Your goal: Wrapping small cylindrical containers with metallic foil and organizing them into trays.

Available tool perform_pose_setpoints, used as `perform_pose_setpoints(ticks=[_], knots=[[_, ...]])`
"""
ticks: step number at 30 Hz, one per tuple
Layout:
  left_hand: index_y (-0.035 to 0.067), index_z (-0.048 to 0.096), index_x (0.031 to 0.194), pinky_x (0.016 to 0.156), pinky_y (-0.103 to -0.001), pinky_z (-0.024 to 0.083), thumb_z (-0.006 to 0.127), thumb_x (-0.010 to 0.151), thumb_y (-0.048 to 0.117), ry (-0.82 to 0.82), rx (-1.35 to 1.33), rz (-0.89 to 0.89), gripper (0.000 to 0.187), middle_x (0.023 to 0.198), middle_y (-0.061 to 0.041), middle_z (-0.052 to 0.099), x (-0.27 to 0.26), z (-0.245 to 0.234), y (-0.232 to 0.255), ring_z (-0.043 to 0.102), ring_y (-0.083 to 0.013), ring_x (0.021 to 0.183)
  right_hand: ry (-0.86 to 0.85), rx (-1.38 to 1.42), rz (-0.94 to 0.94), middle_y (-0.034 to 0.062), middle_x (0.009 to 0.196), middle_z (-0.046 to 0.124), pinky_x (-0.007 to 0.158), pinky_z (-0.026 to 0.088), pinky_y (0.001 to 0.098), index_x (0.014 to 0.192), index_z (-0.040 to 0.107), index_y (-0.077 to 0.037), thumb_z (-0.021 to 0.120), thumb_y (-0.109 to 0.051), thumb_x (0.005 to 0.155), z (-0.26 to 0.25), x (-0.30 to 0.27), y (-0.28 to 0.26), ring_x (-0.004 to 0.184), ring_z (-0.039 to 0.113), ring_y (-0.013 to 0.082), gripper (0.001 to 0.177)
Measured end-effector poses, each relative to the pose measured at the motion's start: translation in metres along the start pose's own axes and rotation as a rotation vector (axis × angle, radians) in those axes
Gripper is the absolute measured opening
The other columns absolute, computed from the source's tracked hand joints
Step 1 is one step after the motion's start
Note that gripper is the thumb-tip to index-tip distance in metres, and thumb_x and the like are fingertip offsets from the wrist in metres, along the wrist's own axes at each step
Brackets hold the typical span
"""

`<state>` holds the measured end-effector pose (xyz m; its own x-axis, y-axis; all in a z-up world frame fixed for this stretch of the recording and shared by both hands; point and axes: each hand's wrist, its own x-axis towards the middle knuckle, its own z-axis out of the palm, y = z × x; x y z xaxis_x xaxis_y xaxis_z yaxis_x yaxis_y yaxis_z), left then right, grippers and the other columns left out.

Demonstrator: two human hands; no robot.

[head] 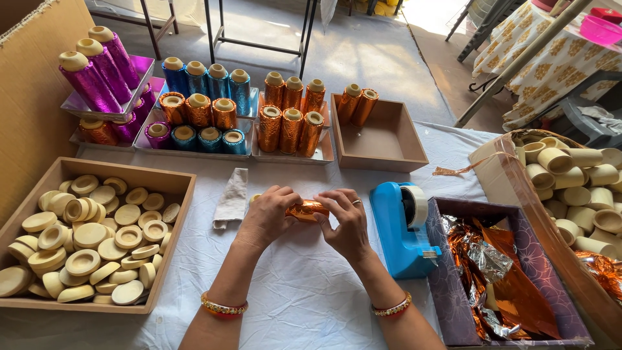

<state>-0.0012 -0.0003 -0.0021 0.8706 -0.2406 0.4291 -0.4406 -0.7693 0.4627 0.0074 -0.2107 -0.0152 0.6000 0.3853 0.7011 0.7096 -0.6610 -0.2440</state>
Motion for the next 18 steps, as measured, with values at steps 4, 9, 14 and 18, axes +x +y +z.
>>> perform_pose_setpoints(ticks=[4,9,14,18], knots=[[0.013,0.073,0.094,0.084,-0.038,0.056,0.086,0.069,0.013,-0.001,-0.027,0.000,0.028,0.093,0.001,0.068,0.001,-0.005,0.002,0.065,-0.0219,0.094,-0.098,-0.009,0.008,0.0059,0.121,0.069,0.100,0.044,0.0441,0.126,0.072,-0.010,0.086,-0.018,0.074,-0.006,0.009,-0.015,0.116,0.058,0.0289,0.055],[0.013,0.072,0.094,0.085,-0.040,0.056,0.087,0.069,0.015,0.009,-0.009,0.010,0.029,0.094,0.000,0.068,0.000,-0.002,0.000,0.065,-0.0230,0.094,-0.090,-0.158,-0.218,-0.0021,0.125,0.070,0.105,0.044,0.0428,0.122,0.075,-0.023,0.085,-0.017,0.079,0.008,-0.008,0.002,0.124,0.059,0.0229,0.044],[0.012,0.071,0.095,0.084,-0.040,0.056,0.088,0.067,0.014,0.033,-0.031,0.024,0.033,0.095,-0.001,0.069,0.000,0.000,-0.002,0.065,-0.0236,0.095,-0.044,-0.057,-0.107,0.0025,0.129,0.068,0.106,0.041,0.0431,0.120,0.076,-0.022,0.086,-0.017,0.078,0.002,0.000,-0.011,0.125,0.056,0.0262,0.044],[0.012,0.068,0.093,0.083,-0.039,0.056,0.088,0.068,0.014,0.022,-0.030,0.015,0.032,0.093,-0.001,0.068,0.001,0.000,-0.001,0.066,-0.0232,0.092,-0.129,-0.071,-0.104,0.0028,0.129,0.067,0.106,0.037,0.0460,0.119,0.076,-0.020,0.088,-0.020,0.072,0.007,-0.003,-0.007,0.127,0.054,0.0280,0.049]])
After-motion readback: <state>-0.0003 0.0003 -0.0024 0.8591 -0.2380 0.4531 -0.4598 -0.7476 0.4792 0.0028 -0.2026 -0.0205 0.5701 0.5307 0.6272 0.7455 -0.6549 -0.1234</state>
